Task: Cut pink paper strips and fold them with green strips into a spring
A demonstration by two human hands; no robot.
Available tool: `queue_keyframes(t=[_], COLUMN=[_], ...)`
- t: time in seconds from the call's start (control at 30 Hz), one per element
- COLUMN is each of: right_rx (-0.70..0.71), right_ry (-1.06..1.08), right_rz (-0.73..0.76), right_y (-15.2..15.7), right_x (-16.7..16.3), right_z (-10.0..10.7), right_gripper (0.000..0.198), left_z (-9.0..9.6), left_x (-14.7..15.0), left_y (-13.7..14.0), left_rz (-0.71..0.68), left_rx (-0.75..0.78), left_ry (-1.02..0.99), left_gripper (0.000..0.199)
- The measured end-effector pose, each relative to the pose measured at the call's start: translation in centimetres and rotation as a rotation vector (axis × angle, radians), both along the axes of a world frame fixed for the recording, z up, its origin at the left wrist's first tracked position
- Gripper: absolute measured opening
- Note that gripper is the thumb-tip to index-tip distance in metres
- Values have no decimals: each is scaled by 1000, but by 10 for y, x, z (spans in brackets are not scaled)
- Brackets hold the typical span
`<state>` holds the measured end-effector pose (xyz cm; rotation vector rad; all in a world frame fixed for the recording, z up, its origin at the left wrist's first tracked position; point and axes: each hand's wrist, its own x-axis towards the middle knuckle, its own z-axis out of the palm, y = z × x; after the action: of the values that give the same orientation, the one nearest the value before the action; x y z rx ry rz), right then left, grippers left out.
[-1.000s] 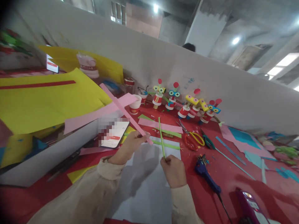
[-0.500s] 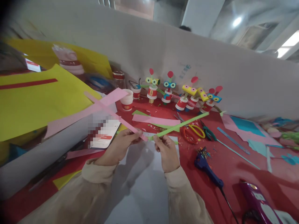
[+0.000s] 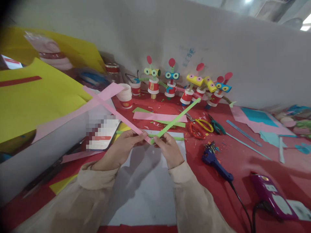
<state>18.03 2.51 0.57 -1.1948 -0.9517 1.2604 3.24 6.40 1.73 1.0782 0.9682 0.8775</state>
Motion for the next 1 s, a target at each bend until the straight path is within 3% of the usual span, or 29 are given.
queue_keyframes(t=[0.57, 1.0], right_rx=[24, 19], right_ry=[-79, -127], right_rz=[31, 41], right_y=[-1, 0], right_x=[-4, 0], right_z=[7, 6], right_gripper=[20, 19], left_z=[-1, 3], left_x=[0, 1], left_y=[0, -2], left_rz=[-90, -80], left_rx=[17, -8], left_ry=[-28, -35], left_gripper=[23, 21])
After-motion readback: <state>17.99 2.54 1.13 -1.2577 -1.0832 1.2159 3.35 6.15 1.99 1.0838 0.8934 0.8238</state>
